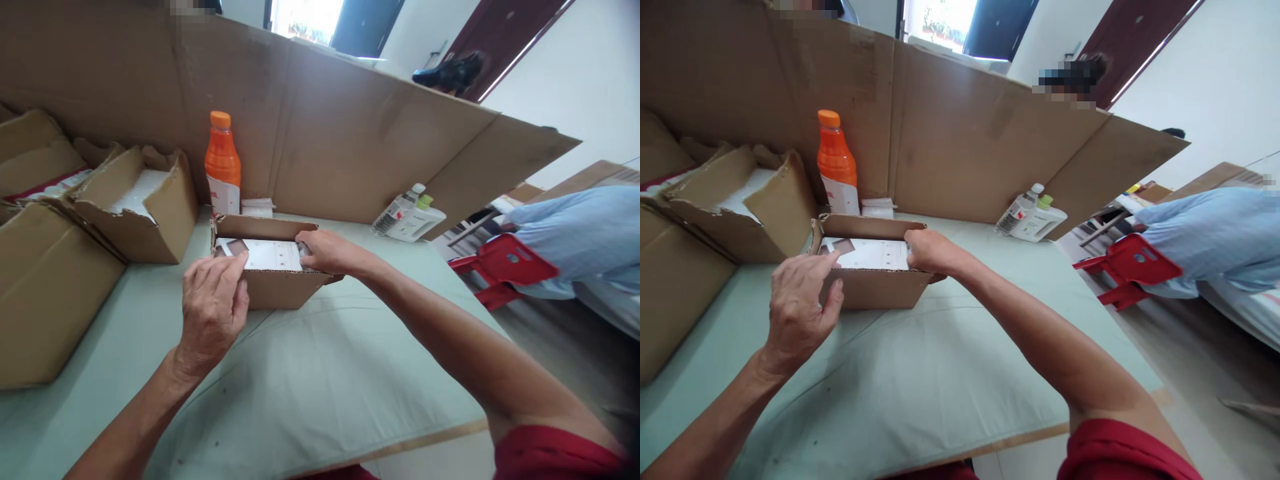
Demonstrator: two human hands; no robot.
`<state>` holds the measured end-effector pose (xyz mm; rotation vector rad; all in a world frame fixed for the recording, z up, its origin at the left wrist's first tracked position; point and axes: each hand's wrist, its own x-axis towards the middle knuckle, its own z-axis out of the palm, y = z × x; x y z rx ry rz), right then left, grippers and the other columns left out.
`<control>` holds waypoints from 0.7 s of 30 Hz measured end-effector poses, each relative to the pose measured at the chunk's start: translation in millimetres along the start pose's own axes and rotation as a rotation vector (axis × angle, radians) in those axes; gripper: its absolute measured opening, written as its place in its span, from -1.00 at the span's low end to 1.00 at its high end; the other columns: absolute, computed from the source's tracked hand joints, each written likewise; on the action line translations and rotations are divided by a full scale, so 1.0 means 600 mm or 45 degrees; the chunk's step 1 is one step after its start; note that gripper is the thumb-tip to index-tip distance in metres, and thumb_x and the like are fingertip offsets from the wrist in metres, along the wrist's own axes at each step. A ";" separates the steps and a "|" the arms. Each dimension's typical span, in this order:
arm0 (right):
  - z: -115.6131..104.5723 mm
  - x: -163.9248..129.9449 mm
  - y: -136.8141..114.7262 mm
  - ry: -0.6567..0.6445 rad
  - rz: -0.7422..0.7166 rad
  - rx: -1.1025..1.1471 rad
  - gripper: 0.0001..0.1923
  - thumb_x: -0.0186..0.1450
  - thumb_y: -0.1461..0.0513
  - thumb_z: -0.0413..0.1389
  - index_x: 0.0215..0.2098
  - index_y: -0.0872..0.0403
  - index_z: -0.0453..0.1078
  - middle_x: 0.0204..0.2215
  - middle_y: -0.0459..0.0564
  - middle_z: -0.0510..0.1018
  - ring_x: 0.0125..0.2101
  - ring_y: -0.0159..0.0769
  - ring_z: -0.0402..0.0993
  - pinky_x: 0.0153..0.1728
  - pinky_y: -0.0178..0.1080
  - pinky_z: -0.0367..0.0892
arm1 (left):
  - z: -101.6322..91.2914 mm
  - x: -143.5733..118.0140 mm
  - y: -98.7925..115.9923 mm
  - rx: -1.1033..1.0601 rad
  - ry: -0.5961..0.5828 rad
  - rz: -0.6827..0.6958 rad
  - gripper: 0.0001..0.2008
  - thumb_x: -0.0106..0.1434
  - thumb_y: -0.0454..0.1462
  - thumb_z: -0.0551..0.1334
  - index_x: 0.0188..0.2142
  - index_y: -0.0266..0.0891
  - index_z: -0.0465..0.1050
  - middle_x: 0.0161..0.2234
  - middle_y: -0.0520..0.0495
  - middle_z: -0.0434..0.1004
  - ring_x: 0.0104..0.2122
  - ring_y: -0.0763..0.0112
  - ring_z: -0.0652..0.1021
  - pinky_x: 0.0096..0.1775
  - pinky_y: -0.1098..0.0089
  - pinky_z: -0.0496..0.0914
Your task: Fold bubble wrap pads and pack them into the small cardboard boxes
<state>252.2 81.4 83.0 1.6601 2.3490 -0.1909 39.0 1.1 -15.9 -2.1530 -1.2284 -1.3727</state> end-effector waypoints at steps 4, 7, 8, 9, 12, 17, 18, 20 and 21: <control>0.004 -0.016 0.000 0.213 -0.012 -0.063 -0.79 0.34 0.23 0.11 -0.12 0.12 0.50 -0.15 0.12 0.64 -0.21 -0.13 0.56 -0.41 -0.26 0.17 | -0.009 -0.009 0.007 -0.031 0.049 -0.087 -0.39 0.23 -0.43 0.27 0.28 -0.25 0.27 0.15 -0.31 0.43 0.23 -0.02 0.40 0.22 -0.04 0.30; 0.027 -0.075 0.033 0.676 -0.002 0.135 -0.77 0.38 0.14 0.11 -0.09 0.07 0.50 -0.15 0.04 0.64 -0.29 -0.22 0.54 -0.36 -0.25 0.24 | -0.020 -0.035 0.002 -0.107 0.096 -0.278 -0.21 0.19 -0.40 0.33 0.38 -0.18 0.12 0.32 -0.32 0.22 0.33 -0.04 0.26 0.29 -0.08 0.22; 0.044 -0.099 0.047 0.821 0.012 0.233 -0.78 0.39 0.14 0.10 -0.11 0.06 0.50 -0.19 0.02 0.64 -0.33 -0.26 0.52 -0.35 -0.25 0.27 | -0.022 -0.048 -0.003 -0.157 0.095 -0.379 -0.19 0.19 -0.38 0.34 0.39 -0.15 0.10 0.34 -0.30 0.19 0.33 -0.03 0.26 0.30 -0.07 0.23; 0.067 -0.120 0.059 0.925 0.032 0.344 -0.78 0.39 0.14 0.09 -0.12 0.06 0.50 -0.23 0.01 0.64 -0.37 -0.29 0.51 -0.35 -0.25 0.29 | -0.022 -0.061 -0.010 -0.229 0.080 -0.505 -0.19 0.19 -0.35 0.34 0.39 -0.12 0.10 0.35 -0.27 0.18 0.33 -0.01 0.27 0.29 -0.07 0.24; 0.156 -0.149 0.071 0.917 0.084 0.719 -0.71 0.35 0.10 0.12 -0.03 0.07 0.46 -0.16 0.07 0.64 -0.31 -0.24 0.54 -0.42 -0.26 0.34 | -0.011 -0.096 -0.035 -0.561 -0.016 -0.942 -0.23 0.21 -0.24 0.34 0.37 -0.05 0.12 0.35 -0.20 0.20 0.32 0.03 0.30 0.25 -0.03 0.33; 0.259 -0.086 0.031 0.593 0.085 1.088 -0.53 0.29 0.00 0.13 0.05 0.10 0.37 -0.09 0.15 0.60 -0.30 -0.19 0.52 -0.33 -0.17 0.42 | 0.033 -0.101 -0.047 -0.923 -0.135 -1.261 -0.38 0.12 -0.18 0.35 0.18 -0.20 0.33 0.16 -0.22 0.45 0.18 0.10 0.45 0.15 0.10 0.43; 0.265 -0.076 0.028 0.581 0.101 1.107 -0.57 0.30 0.02 0.09 0.01 0.11 0.38 -0.16 0.13 0.61 -0.35 -0.21 0.49 -0.31 -0.15 0.41 | 0.039 -0.097 -0.039 -0.927 -0.145 -1.282 -0.42 0.11 -0.18 0.34 0.13 -0.23 0.36 0.10 -0.22 0.49 0.12 0.12 0.49 0.13 0.11 0.44; 0.270 -0.077 0.035 0.572 0.137 1.134 -0.63 0.29 0.07 0.03 -0.05 0.12 0.39 -0.27 0.10 0.61 -0.41 -0.21 0.46 -0.31 -0.12 0.40 | 0.044 -0.095 -0.011 -0.905 -0.162 -1.315 -0.45 0.11 -0.18 0.32 0.10 -0.26 0.38 0.02 -0.21 0.53 0.03 0.15 0.54 0.07 0.12 0.47; 0.272 -0.087 0.045 0.566 0.147 1.153 -0.64 0.29 0.07 0.02 -0.06 0.12 0.39 -0.31 0.09 0.61 -0.43 -0.20 0.46 -0.32 -0.12 0.39 | 0.041 -0.098 0.007 -0.895 -0.178 -1.325 -0.44 0.11 -0.18 0.31 0.11 -0.26 0.37 0.02 -0.22 0.53 0.01 0.16 0.56 0.05 0.13 0.48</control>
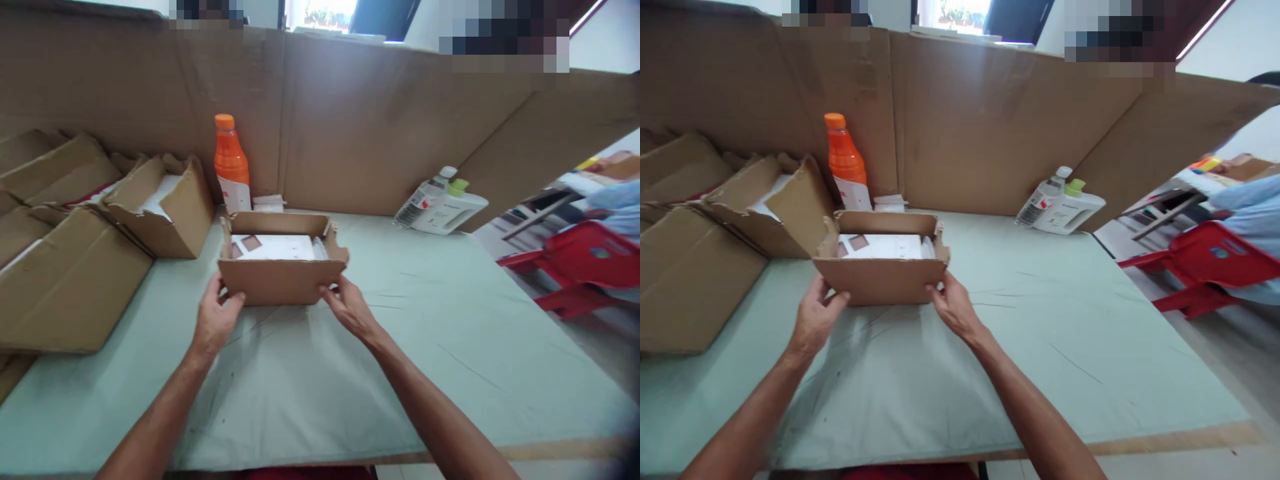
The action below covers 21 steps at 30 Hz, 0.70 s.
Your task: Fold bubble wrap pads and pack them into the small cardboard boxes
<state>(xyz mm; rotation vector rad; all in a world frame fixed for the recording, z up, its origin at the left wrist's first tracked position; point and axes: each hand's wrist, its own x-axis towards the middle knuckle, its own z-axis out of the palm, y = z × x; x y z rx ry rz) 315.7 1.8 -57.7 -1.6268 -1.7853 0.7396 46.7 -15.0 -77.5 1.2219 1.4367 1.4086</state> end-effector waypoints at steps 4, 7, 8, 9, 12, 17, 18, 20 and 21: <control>-0.038 -0.041 0.037 -0.014 0.047 0.140 -0.62 0.30 -0.01 0.05 -0.13 0.10 0.40 -0.35 0.07 0.61 -0.40 -0.13 0.52 -0.34 -0.12 0.42 | 0.009 -0.102 0.004 0.044 -0.080 -0.051 -0.40 0.19 -0.19 0.27 0.22 -0.22 0.30 0.11 -0.25 0.48 0.01 0.17 0.57 0.06 0.14 0.48; -0.015 -0.038 0.033 -0.133 -0.025 0.285 -0.58 0.31 -0.04 0.09 -0.06 0.09 0.41 -0.28 0.08 0.63 -0.33 -0.12 0.55 -0.29 -0.12 0.46 | -0.020 -0.177 -0.006 0.069 0.041 -0.107 -0.39 0.25 -0.17 0.25 0.28 -0.16 0.25 0.19 -0.24 0.43 0.06 0.15 0.55 0.10 0.15 0.45; 0.005 -0.027 0.020 -0.189 -0.084 0.334 -0.57 0.31 -0.03 0.10 -0.01 0.09 0.40 -0.22 0.09 0.64 -0.29 -0.12 0.55 -0.25 -0.11 0.47 | -0.035 -0.196 -0.010 0.071 0.133 -0.135 -0.39 0.26 -0.16 0.25 0.29 -0.15 0.24 0.21 -0.25 0.41 0.08 0.13 0.54 0.11 0.14 0.44; 0.030 -0.012 0.002 -0.245 -0.156 0.377 -0.56 0.32 -0.02 0.11 0.02 0.08 0.40 -0.16 0.10 0.63 -0.26 -0.12 0.55 -0.22 -0.10 0.47 | -0.052 -0.211 -0.014 0.070 0.238 -0.160 -0.37 0.26 -0.13 0.25 0.30 -0.14 0.23 0.22 -0.26 0.39 0.10 0.11 0.53 0.13 0.13 0.43; 0.123 0.046 -0.070 -0.422 -0.373 0.458 -0.57 0.34 0.05 0.08 0.09 0.08 0.38 -0.03 0.11 0.60 -0.17 -0.13 0.53 -0.14 -0.10 0.47 | -0.104 -0.229 -0.018 0.058 0.510 -0.174 -0.31 0.24 -0.11 0.29 0.32 -0.13 0.18 0.25 -0.27 0.34 0.16 0.07 0.47 0.21 0.07 0.36; 0.277 0.125 -0.180 -0.526 -0.518 0.511 -0.35 0.32 0.15 0.07 0.35 0.08 0.14 0.15 0.14 0.49 0.02 -0.10 0.46 -0.03 -0.08 0.45 | -0.160 -0.200 -0.028 0.122 0.715 -0.085 -0.26 0.25 -0.15 0.28 0.38 -0.08 0.08 0.34 -0.26 0.20 0.33 0.00 0.28 0.26 -0.01 0.29; 0.302 0.133 -0.191 -0.516 -0.535 0.499 -0.28 0.31 0.17 0.08 0.40 0.09 0.05 0.23 0.18 0.40 0.10 -0.08 0.42 0.01 -0.06 0.44 | -0.165 -0.191 -0.032 0.145 0.716 -0.061 -0.26 0.27 -0.16 0.27 0.39 -0.06 0.05 0.36 -0.25 0.15 0.35 -0.01 0.24 0.26 -0.01 0.30; 0.345 0.142 -0.202 -0.507 -0.578 0.433 -0.19 0.28 0.18 0.09 0.44 0.16 -0.06 0.36 0.29 0.19 0.25 -0.02 0.27 0.11 -0.01 0.40 | -0.169 -0.171 -0.041 0.199 0.690 -0.016 -0.25 0.29 -0.18 0.24 0.41 -0.03 -0.01 0.41 -0.23 0.05 0.40 0.00 0.16 0.25 -0.01 0.32; 0.363 0.143 -0.201 -0.515 -0.599 0.388 -0.17 0.28 0.19 0.09 0.44 0.19 -0.08 0.39 0.34 0.12 0.31 0.00 0.19 0.16 0.01 0.37 | -0.169 -0.161 -0.045 0.224 0.685 0.001 -0.24 0.30 -0.18 0.23 0.42 -0.01 -0.04 0.43 -0.23 0.01 0.41 0.00 0.12 0.24 -0.01 0.34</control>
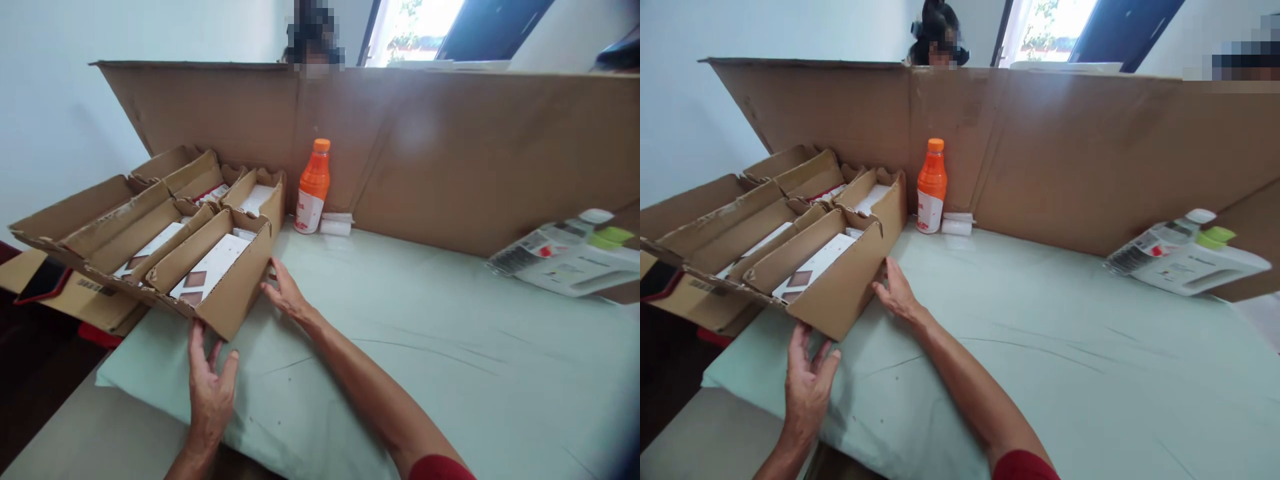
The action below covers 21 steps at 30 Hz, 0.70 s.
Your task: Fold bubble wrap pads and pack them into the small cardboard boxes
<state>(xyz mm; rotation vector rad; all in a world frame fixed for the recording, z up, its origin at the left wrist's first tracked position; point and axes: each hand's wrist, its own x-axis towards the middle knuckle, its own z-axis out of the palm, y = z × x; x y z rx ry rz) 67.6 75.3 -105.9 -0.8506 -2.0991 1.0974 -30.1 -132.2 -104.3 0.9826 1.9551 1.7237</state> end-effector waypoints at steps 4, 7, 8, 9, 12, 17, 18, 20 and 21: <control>0.037 -0.009 0.033 -0.109 -0.022 -0.129 -0.20 0.26 0.20 0.08 0.42 0.24 -0.01 0.41 0.37 0.08 0.38 -0.01 0.08 0.28 0.05 0.25 | 0.016 0.025 -0.005 -0.005 0.043 0.010 -0.20 0.28 -0.19 0.24 0.43 -0.03 -0.06 0.45 -0.26 -0.06 0.42 -0.05 0.09 0.23 -0.06 0.35; 0.044 -0.025 0.043 -0.140 -0.083 -0.236 -0.21 0.25 0.21 0.10 0.40 0.26 0.03 0.41 0.37 0.08 0.41 -0.03 0.02 0.37 0.06 0.09 | 0.017 0.036 -0.009 -0.023 0.057 -0.002 -0.19 0.27 -0.20 0.26 0.43 -0.04 -0.07 0.46 -0.26 -0.10 0.42 -0.04 0.08 0.24 -0.03 0.34; 0.045 -0.028 0.041 -0.152 -0.103 -0.279 -0.20 0.25 0.21 0.10 0.41 0.27 0.03 0.42 0.37 0.07 0.41 -0.03 0.01 0.39 0.06 0.04 | 0.017 0.037 -0.012 -0.019 0.062 -0.004 -0.18 0.27 -0.20 0.26 0.43 -0.04 -0.07 0.46 -0.26 -0.11 0.43 -0.03 0.07 0.23 -0.02 0.34; 0.046 -0.031 0.038 -0.166 -0.116 -0.322 -0.19 0.26 0.21 0.11 0.41 0.29 0.02 0.42 0.37 0.06 0.42 -0.02 0.00 0.40 0.05 0.02 | 0.016 0.037 -0.017 -0.020 0.063 -0.005 -0.19 0.27 -0.20 0.26 0.43 -0.05 -0.07 0.46 -0.27 -0.11 0.43 -0.02 0.07 0.23 -0.01 0.35; 0.051 -0.036 0.022 -0.213 -0.126 -0.458 -0.18 0.28 0.23 0.12 0.42 0.37 -0.01 0.41 0.42 0.06 0.42 0.00 -0.01 0.40 0.02 0.03 | 0.013 0.026 -0.041 -0.034 0.016 -0.007 -0.23 0.30 -0.20 0.24 0.42 -0.11 -0.05 0.43 -0.31 -0.02 0.41 0.02 0.12 0.26 0.01 0.31; 0.064 -0.055 -0.009 -0.235 -0.144 -0.716 -0.31 0.39 0.18 0.09 0.39 0.34 0.09 0.37 0.39 0.17 0.39 0.05 0.05 0.39 0.08 0.03 | 0.008 -0.006 -0.084 0.110 -0.092 0.036 -0.26 0.28 -0.22 0.23 0.38 -0.29 0.00 0.32 -0.46 0.18 0.30 -0.02 0.31 0.29 -0.08 0.22; 0.066 -0.065 -0.015 -0.236 -0.158 -0.765 -0.35 0.41 0.15 0.08 0.37 0.32 0.13 0.36 0.38 0.21 0.38 0.06 0.07 0.39 0.10 0.03 | 0.006 -0.009 -0.087 0.150 -0.093 0.066 -0.26 0.26 -0.23 0.24 0.37 -0.30 0.03 0.29 -0.46 0.22 0.28 -0.03 0.34 0.28 -0.09 0.23; 0.070 -0.095 -0.027 -0.243 -0.183 -0.854 -0.38 0.45 0.08 0.05 0.34 0.27 0.20 0.34 0.35 0.25 0.37 0.09 0.08 0.37 0.12 0.03 | 0.002 -0.010 -0.087 0.227 -0.094 0.139 -0.28 0.22 -0.24 0.26 0.34 -0.31 0.10 0.25 -0.45 0.30 0.26 -0.04 0.37 0.27 -0.08 0.25; 0.072 -0.115 -0.033 -0.254 -0.194 -0.891 -0.39 0.45 0.05 0.04 0.34 0.25 0.22 0.35 0.33 0.24 0.37 0.09 0.07 0.36 0.13 0.03 | 0.000 -0.008 -0.085 0.265 -0.095 0.175 -0.29 0.21 -0.23 0.26 0.32 -0.32 0.14 0.22 -0.44 0.34 0.24 -0.05 0.39 0.26 -0.07 0.27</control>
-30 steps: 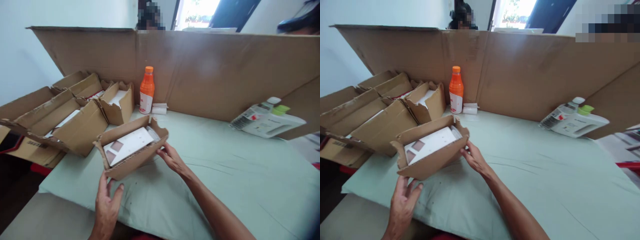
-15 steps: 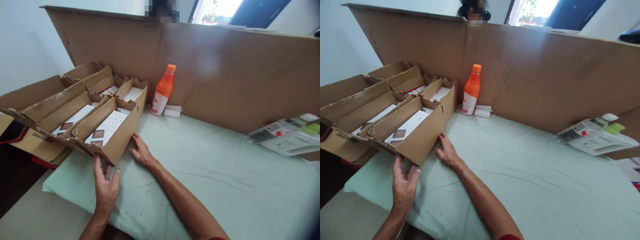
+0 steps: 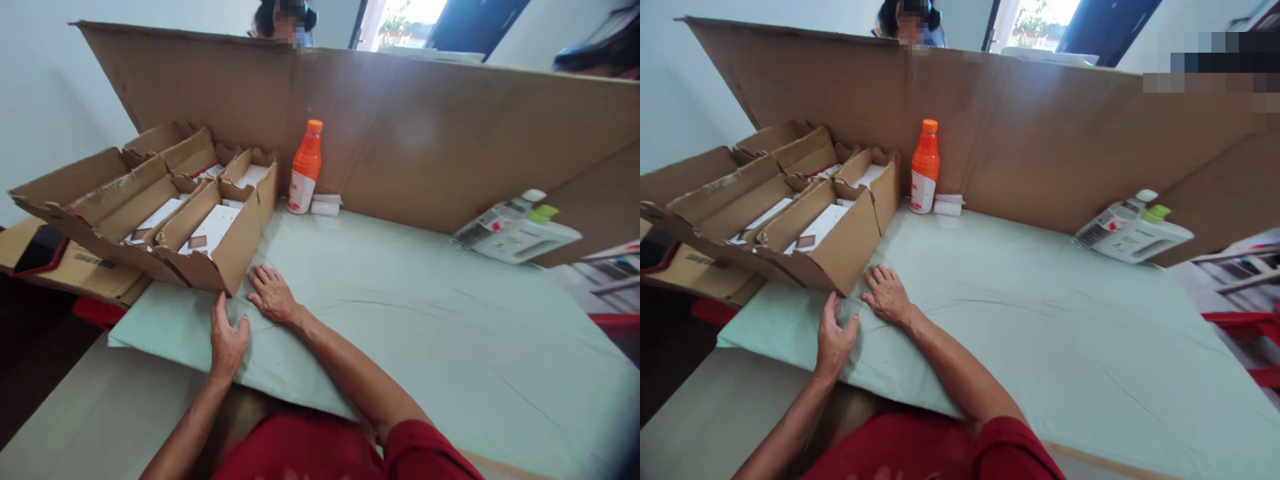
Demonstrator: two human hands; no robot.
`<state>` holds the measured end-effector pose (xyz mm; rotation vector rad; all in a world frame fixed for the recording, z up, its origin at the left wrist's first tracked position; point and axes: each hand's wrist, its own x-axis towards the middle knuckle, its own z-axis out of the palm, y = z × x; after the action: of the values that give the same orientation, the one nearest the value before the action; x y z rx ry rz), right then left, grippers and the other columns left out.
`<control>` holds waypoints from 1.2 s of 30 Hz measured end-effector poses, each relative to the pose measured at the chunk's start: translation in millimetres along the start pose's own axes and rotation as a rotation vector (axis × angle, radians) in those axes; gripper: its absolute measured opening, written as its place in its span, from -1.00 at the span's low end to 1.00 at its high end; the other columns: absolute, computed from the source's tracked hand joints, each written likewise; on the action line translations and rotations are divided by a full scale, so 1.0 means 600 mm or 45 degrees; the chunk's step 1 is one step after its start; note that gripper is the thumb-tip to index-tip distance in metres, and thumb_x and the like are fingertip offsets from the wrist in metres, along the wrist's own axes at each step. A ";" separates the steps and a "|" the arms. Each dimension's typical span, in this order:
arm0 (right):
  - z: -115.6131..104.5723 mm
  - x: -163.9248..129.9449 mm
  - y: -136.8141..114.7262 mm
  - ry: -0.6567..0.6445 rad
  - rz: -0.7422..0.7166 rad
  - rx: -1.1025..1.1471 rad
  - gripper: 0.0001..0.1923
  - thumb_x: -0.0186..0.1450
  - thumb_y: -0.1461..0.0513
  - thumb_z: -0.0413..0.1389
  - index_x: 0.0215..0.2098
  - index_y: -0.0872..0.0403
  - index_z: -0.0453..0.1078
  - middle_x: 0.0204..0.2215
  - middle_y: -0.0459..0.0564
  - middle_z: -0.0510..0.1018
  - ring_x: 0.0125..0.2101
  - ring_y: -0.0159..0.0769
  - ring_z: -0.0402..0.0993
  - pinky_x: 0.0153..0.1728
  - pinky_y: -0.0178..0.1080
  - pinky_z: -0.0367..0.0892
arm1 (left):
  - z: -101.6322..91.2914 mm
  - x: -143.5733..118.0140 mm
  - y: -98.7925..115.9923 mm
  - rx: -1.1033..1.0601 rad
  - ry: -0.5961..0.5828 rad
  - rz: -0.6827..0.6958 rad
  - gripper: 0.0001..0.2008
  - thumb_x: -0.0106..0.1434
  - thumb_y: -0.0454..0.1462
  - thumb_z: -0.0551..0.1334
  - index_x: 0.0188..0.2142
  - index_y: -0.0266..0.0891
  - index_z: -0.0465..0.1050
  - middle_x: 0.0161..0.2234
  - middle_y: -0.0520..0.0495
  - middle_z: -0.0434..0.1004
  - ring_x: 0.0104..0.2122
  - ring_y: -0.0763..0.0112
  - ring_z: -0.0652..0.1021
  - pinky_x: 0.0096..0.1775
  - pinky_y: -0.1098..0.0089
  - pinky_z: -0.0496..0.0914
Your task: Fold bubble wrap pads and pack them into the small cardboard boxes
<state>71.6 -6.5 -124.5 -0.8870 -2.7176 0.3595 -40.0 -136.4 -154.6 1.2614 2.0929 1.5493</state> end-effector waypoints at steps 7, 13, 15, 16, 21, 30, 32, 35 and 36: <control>0.002 -0.204 -0.096 -0.073 -0.067 -0.016 -0.40 0.45 0.02 0.05 0.36 0.12 0.19 0.39 0.24 0.19 0.39 0.03 0.04 0.36 0.11 0.01 | -0.022 0.000 0.016 0.112 -0.006 0.169 -0.53 0.23 -0.18 0.15 0.08 -0.36 0.42 0.10 -0.42 0.45 0.13 -0.01 0.48 0.13 0.02 0.40; -0.036 -0.305 -0.073 0.081 0.109 0.205 -0.54 0.41 0.05 0.13 0.20 0.04 0.38 0.33 0.13 0.33 0.33 -0.16 0.21 0.30 -0.07 0.18 | 0.002 -0.010 0.030 0.294 -0.335 0.599 -0.67 0.26 -0.21 0.16 -0.03 -0.22 0.51 0.11 -0.29 0.48 0.12 0.01 0.48 0.21 -0.04 0.31; -0.069 -0.289 -0.019 0.201 0.387 0.164 -0.55 0.40 0.10 0.13 0.22 0.06 0.36 0.34 0.14 0.31 0.35 -0.15 0.18 0.31 -0.04 0.15 | 0.036 0.001 0.048 0.317 -0.453 0.729 -0.66 0.28 -0.18 0.14 -0.03 -0.22 0.52 0.13 -0.31 0.47 0.13 -0.03 0.47 0.19 -0.06 0.32; -0.086 -0.274 0.012 0.230 0.516 0.119 -0.51 0.40 0.11 0.14 0.25 0.08 0.33 0.36 0.16 0.28 0.36 -0.14 0.14 0.33 -0.04 0.12 | 0.059 0.007 0.061 0.323 -0.499 0.778 -0.65 0.28 -0.16 0.13 -0.02 -0.23 0.52 0.15 -0.33 0.46 0.14 -0.05 0.46 0.18 -0.07 0.33; -0.145 -0.207 0.167 0.285 0.946 -0.056 -0.38 0.45 0.07 0.07 0.33 0.28 0.18 0.38 0.29 0.20 0.38 -0.04 0.09 0.31 -0.06 0.12 | 0.179 0.020 0.123 0.482 -0.775 0.888 -0.52 0.27 -0.05 0.13 0.07 -0.24 0.50 0.23 -0.35 0.40 0.26 -0.11 0.36 0.21 -0.10 0.27; -0.270 -0.572 0.431 0.606 1.708 -0.267 -0.40 0.48 0.08 0.00 0.24 0.45 0.22 0.29 0.65 0.20 0.33 0.16 0.13 0.27 0.21 -0.03 | 0.193 -0.014 0.087 0.689 -0.928 1.176 -0.41 0.37 -0.03 0.00 0.29 -0.20 0.31 0.34 -0.32 0.28 0.36 -0.09 0.23 0.31 -0.15 0.06; -0.304 -0.707 0.458 0.671 1.922 -0.339 -0.41 0.48 0.05 -0.02 0.19 0.44 0.26 0.24 0.70 0.25 0.31 0.14 0.17 0.22 0.22 0.03 | 0.185 -0.015 0.086 0.687 -0.946 1.185 -0.41 0.37 -0.04 0.00 0.33 -0.16 0.25 0.35 -0.31 0.26 0.37 -0.10 0.20 0.31 -0.18 0.06; -0.330 -0.873 0.444 0.734 2.142 -0.462 -0.46 0.48 -0.01 -0.02 0.12 0.30 0.36 0.16 0.51 0.39 0.21 0.03 0.30 0.16 0.14 0.19 | 0.181 -0.017 0.094 0.696 -0.959 1.179 -0.38 0.37 -0.04 -0.02 0.34 -0.19 0.21 0.34 -0.35 0.25 0.39 -0.14 0.16 0.30 -0.22 0.06; -0.333 -0.913 0.427 0.748 2.202 -0.503 -0.53 0.47 -0.01 0.02 0.10 0.20 0.39 0.14 0.35 0.44 0.16 -0.03 0.36 0.15 0.11 0.25 | 0.182 -0.019 0.097 0.705 -0.962 1.172 -0.38 0.37 -0.04 -0.03 0.34 -0.21 0.22 0.34 -0.36 0.26 0.39 -0.15 0.15 0.30 -0.23 0.06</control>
<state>700.8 -105.8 -108.9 -2.6451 -0.9005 -0.1874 64.9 -70.1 -151.2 2.7081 1.4865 0.4276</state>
